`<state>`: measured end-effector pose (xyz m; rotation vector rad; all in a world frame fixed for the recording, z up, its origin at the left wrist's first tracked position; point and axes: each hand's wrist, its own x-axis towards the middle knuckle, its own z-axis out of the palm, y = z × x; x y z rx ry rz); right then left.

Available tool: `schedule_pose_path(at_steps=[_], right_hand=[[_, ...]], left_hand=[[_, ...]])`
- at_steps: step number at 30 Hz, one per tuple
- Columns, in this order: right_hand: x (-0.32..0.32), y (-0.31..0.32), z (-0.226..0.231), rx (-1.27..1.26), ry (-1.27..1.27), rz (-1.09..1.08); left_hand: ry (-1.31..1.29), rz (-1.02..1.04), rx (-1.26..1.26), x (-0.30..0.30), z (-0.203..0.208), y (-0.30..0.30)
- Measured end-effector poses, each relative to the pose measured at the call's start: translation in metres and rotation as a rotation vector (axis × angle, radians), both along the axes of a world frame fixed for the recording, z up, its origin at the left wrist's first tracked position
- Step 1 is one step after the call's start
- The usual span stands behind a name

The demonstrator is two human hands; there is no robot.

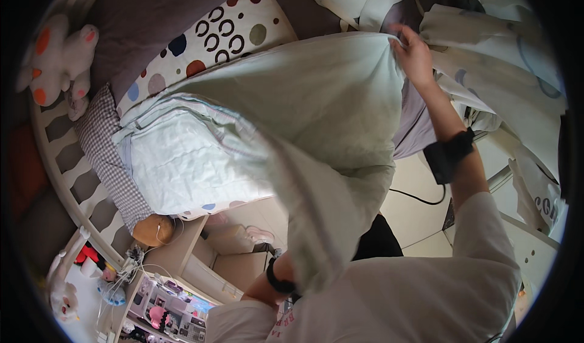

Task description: Folding a blanket on a bed and organizing clothes.

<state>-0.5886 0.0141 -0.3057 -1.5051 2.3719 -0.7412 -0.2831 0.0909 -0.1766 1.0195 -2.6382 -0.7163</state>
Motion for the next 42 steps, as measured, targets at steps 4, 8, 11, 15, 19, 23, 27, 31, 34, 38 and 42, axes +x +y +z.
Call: schedule_pose_path(at_steps=[4, 8, 11, 15, 19, 23, 27, 31, 34, 38, 42], right_hand=[[-0.016, -0.009, -0.021, -0.291, -0.143, -0.247], [-0.015, 0.039, -0.031, 0.126, -0.773, -0.594], [0.018, 0.088, -0.049, 0.522, -0.974, -0.559], [0.071, 0.133, -0.088, 0.696, -0.905, -0.390], [0.083, 0.145, -0.094, 0.647, -0.942, -0.420], [0.081, 0.140, -0.057, 0.651, -0.996, -0.323], [0.106, 0.135, -0.010, 0.505, -1.168, -0.295], [0.148, 0.126, 0.024, 0.477, -1.167, -0.180], [0.199, 0.104, 0.043, 0.408, -1.356, 0.027], [0.309, 0.050, 0.050, 0.411, -1.314, 0.249], [0.419, 0.019, 0.049, 0.483, -1.286, 0.417]], left_hand=[[0.233, -0.038, 0.176, -0.060, -0.036, -0.021], [0.446, 0.054, 0.579, -0.074, -0.068, -0.010], [0.189, 0.108, 1.022, -0.048, -0.090, 0.016], [-0.133, 0.211, 1.154, 0.006, -0.122, 0.048], [-0.082, 0.448, 1.041, 0.038, -0.147, 0.043], [0.062, 0.498, 0.754, 0.023, -0.148, 0.020], [0.239, 0.236, 1.023, -0.005, -0.121, 0.016], [0.352, 0.285, 1.023, 0.003, -0.102, 0.011], [0.668, 0.415, 1.252, 0.045, -0.103, -0.007], [0.913, 0.540, 1.300, 0.148, -0.100, -0.040], [0.888, 0.670, 1.244, 0.284, -0.098, -0.073]])
